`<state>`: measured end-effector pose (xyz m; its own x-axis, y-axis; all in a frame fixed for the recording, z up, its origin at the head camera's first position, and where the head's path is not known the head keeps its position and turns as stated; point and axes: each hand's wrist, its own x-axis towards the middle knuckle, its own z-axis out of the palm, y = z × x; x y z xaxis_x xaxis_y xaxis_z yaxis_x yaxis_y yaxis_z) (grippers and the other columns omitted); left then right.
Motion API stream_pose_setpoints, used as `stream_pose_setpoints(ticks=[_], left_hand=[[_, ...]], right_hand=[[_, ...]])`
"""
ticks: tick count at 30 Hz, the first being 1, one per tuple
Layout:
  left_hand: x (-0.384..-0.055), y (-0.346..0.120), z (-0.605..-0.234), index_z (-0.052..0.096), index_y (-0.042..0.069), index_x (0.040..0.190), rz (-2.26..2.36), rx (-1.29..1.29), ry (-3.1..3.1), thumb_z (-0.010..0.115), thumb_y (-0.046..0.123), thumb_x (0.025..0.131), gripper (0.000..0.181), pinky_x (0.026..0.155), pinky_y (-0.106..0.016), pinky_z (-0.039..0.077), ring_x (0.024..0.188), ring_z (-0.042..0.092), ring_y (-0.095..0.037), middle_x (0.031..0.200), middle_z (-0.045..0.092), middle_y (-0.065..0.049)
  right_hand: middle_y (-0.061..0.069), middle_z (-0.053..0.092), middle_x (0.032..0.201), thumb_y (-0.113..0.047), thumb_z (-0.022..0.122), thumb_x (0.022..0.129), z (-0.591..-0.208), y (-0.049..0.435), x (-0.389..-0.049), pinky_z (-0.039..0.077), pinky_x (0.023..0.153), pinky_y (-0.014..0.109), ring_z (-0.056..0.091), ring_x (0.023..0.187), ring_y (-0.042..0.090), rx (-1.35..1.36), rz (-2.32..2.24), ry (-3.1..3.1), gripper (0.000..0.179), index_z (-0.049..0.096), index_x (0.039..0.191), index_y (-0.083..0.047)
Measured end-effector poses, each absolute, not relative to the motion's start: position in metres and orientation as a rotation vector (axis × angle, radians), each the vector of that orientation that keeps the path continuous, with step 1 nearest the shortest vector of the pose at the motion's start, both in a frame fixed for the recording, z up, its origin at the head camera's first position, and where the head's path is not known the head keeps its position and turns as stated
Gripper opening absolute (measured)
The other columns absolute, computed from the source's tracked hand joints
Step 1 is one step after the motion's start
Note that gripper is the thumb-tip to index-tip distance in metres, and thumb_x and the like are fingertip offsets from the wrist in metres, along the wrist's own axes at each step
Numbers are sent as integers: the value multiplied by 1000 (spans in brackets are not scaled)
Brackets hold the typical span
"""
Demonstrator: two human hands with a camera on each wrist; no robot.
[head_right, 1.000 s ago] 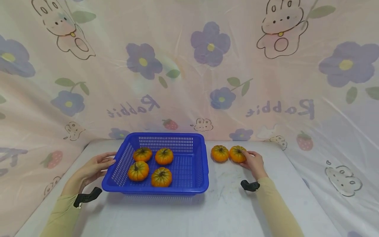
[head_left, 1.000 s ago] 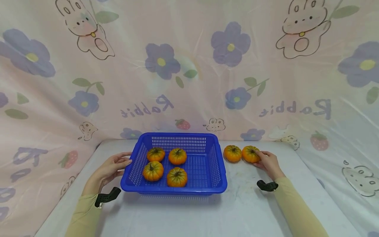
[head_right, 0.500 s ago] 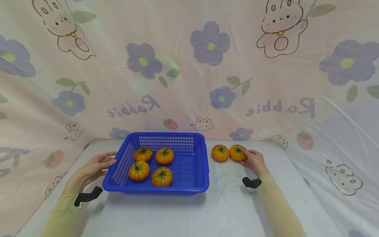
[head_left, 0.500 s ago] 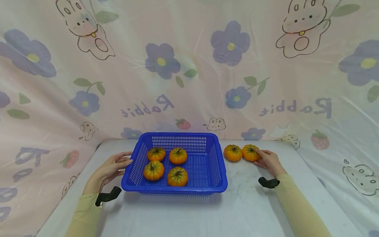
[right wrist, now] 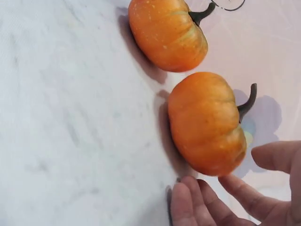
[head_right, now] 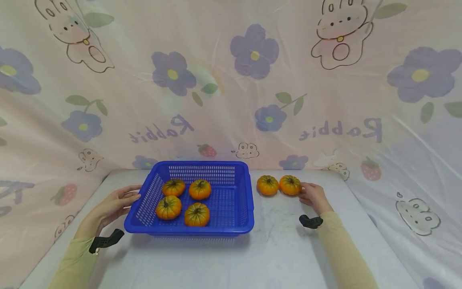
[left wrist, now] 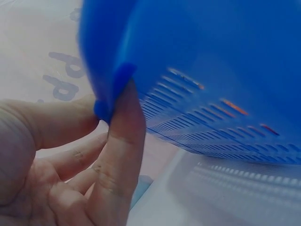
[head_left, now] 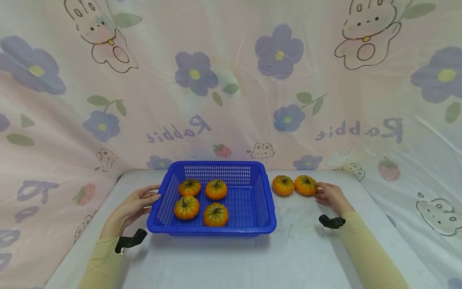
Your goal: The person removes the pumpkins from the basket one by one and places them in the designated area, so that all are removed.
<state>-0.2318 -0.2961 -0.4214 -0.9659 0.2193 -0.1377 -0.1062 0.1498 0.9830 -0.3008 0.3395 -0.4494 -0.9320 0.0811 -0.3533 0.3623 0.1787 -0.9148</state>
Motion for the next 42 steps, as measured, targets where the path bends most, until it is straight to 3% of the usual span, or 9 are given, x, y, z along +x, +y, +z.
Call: stream_pose_setpoints(ticks=[7,12,17,32,42], left_hand=[[-231,-296,-424,24,-2,147,1918,105,2169,58,20,97,65,82,-33,54,92,65,-18,107,62,-7],[-232,-296,-424,24,-3,147,1927,115,2152,59,20,97,65,81,-33,54,90,65,-18,106,62,-6],[-233,-297,-424,23,-3,147,1929,121,2141,58,20,97,65,81,-32,54,89,65,-17,104,62,-5],[-233,-298,-426,22,-3,148,1922,136,2137,57,21,98,65,83,-33,54,92,65,-18,106,62,-6],[-232,-297,-426,24,-2,147,1918,131,2162,57,21,98,64,84,-33,53,92,65,-18,107,62,-6]], right_hand=[[34,34,140,-35,32,103,-439,350,-294,47,95,37,58,107,30,396,-1707,2347,63,21,145,11],[35,31,142,-37,28,104,-429,353,-291,46,96,37,46,123,39,310,-1692,2388,64,22,144,13],[34,28,144,-36,29,103,-417,350,-294,45,97,37,38,128,43,241,-1723,2396,65,20,144,13],[31,33,143,-36,30,105,-367,307,-293,31,106,49,36,129,45,-5,-1751,2386,60,28,144,9],[29,44,135,-37,35,104,-349,269,-293,36,103,49,48,120,41,-206,-1706,2373,57,36,140,7]])
